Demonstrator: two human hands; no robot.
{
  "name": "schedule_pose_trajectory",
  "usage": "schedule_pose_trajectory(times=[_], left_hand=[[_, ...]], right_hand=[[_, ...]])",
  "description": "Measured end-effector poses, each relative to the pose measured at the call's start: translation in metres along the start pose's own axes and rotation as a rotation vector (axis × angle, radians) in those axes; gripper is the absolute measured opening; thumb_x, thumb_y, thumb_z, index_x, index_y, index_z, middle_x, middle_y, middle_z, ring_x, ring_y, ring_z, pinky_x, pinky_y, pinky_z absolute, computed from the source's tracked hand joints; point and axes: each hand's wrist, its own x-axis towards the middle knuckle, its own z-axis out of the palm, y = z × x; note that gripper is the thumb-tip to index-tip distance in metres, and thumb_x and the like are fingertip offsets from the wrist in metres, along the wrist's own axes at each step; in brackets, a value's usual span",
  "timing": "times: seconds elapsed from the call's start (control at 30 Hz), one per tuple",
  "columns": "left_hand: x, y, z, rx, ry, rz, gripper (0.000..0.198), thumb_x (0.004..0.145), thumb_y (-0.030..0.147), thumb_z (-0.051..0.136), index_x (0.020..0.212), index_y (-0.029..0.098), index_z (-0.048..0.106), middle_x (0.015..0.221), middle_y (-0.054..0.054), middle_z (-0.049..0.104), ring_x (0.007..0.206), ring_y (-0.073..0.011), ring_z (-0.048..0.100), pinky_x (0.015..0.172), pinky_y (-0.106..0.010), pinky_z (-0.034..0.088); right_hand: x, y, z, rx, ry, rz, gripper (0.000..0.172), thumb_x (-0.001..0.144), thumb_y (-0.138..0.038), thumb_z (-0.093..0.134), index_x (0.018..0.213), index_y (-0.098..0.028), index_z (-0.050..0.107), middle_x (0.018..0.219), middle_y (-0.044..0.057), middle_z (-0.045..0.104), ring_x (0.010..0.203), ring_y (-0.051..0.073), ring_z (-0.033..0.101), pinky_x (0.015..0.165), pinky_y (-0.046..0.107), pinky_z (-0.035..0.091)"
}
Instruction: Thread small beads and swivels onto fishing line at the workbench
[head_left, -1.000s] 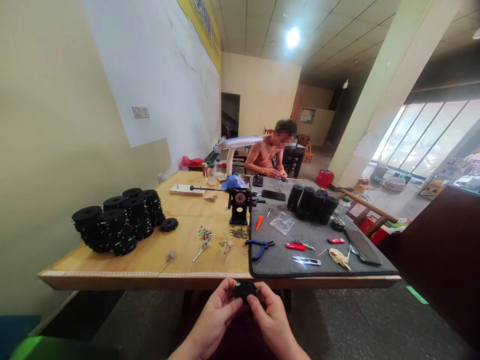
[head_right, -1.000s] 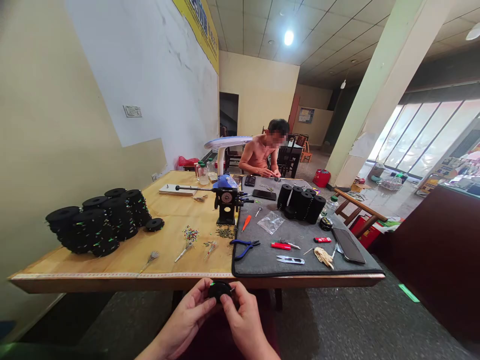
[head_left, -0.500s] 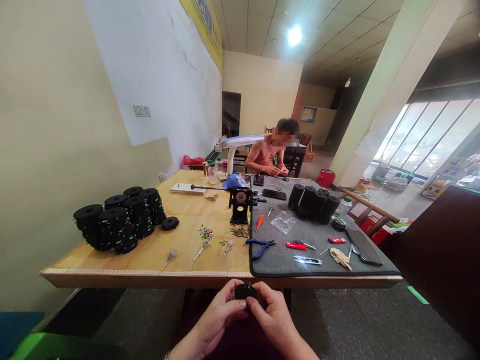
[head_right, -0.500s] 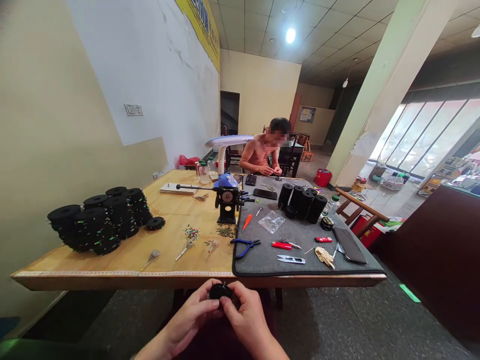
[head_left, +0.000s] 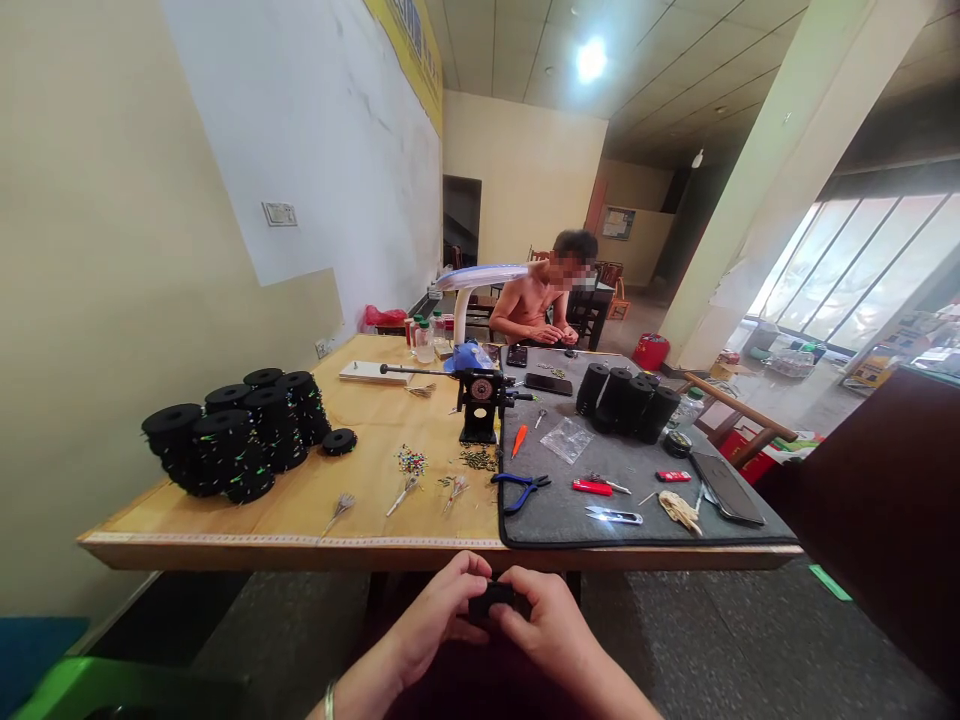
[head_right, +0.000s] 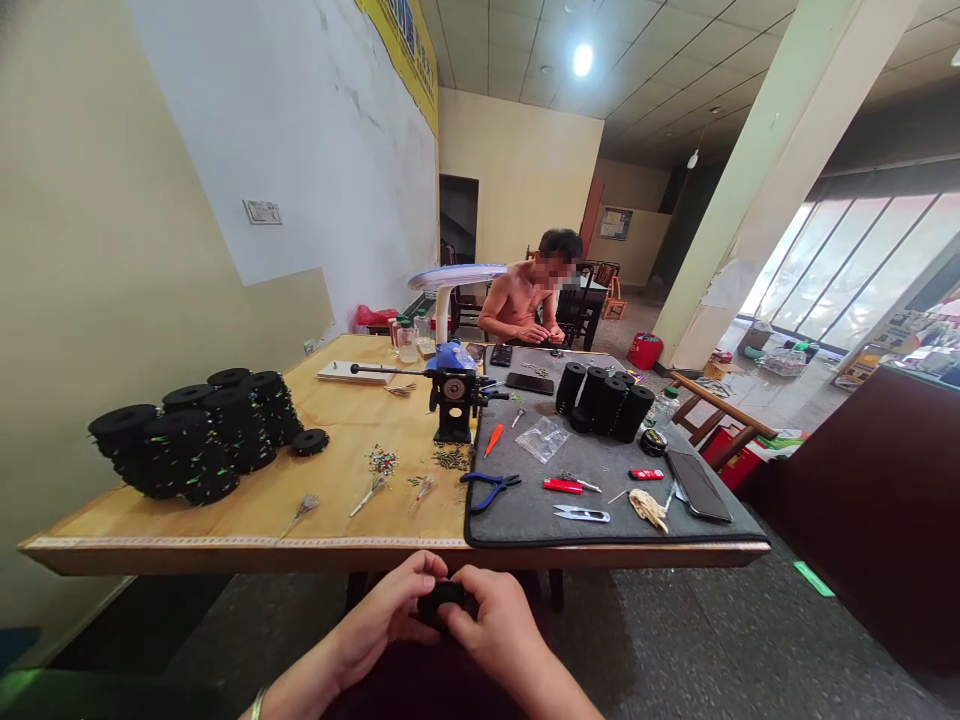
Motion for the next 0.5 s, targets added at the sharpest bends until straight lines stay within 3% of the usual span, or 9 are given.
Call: schedule_pose_trajectory(times=[0.1, 0.2, 0.27, 0.4, 0.5], left_hand=[[0.006, 0.002, -0.002, 0.424, 0.06, 0.079, 0.031, 0.071, 0.046, 0.063, 0.079, 0.017, 0.054, 0.071, 0.001, 0.057, 0.067, -0.0146, 0.05, 0.059, -0.025, 0.038], [0.011, -0.001, -0.001, 0.57, 0.069, 0.133, 0.034, 0.068, 0.048, 0.066, 0.07, 0.017, 0.053, 0.064, 0.003, 0.054, 0.062, -0.0129, 0.045, 0.058, -0.024, 0.035], [0.011, -0.004, -0.001, 0.451, 0.06, 0.068, 0.031, 0.069, 0.046, 0.065, 0.07, 0.018, 0.052, 0.064, 0.004, 0.052, 0.061, -0.0125, 0.045, 0.057, -0.024, 0.034], [0.007, -0.011, -0.004, 0.114, 0.049, -0.09, 0.023, 0.073, 0.04, 0.06, 0.076, 0.018, 0.052, 0.07, 0.002, 0.055, 0.066, -0.0136, 0.05, 0.058, -0.024, 0.039], [0.004, -0.014, -0.007, -0.01, 0.049, -0.1, 0.016, 0.074, 0.032, 0.059, 0.079, 0.018, 0.054, 0.073, 0.001, 0.058, 0.068, -0.0139, 0.053, 0.059, -0.024, 0.04]], right_hand=[[0.003, -0.001, -0.002, -0.154, -0.05, -0.034, 0.007, 0.074, -0.019, 0.059, 0.071, -0.019, 0.065, 0.067, 0.0, 0.066, 0.06, 0.013, 0.053, 0.053, 0.022, 0.028], [0.006, -0.003, -0.002, -0.194, -0.077, -0.066, 0.007, 0.072, -0.015, 0.059, 0.067, -0.018, 0.063, 0.066, 0.0, 0.064, 0.059, 0.012, 0.052, 0.053, 0.022, 0.028], [0.006, -0.004, -0.003, -0.113, -0.099, -0.048, 0.006, 0.07, -0.014, 0.06, 0.072, -0.019, 0.063, 0.065, -0.002, 0.063, 0.058, 0.012, 0.051, 0.053, 0.02, 0.028], [0.004, -0.002, -0.01, 0.123, -0.113, 0.04, 0.019, 0.074, -0.016, 0.058, 0.093, -0.019, 0.062, 0.062, -0.005, 0.058, 0.056, 0.011, 0.049, 0.052, 0.018, 0.032], [0.002, 0.002, -0.015, 0.133, -0.045, 0.047, 0.008, 0.081, -0.019, 0.054, 0.082, -0.018, 0.062, 0.06, -0.005, 0.055, 0.057, 0.01, 0.047, 0.054, 0.019, 0.032]])
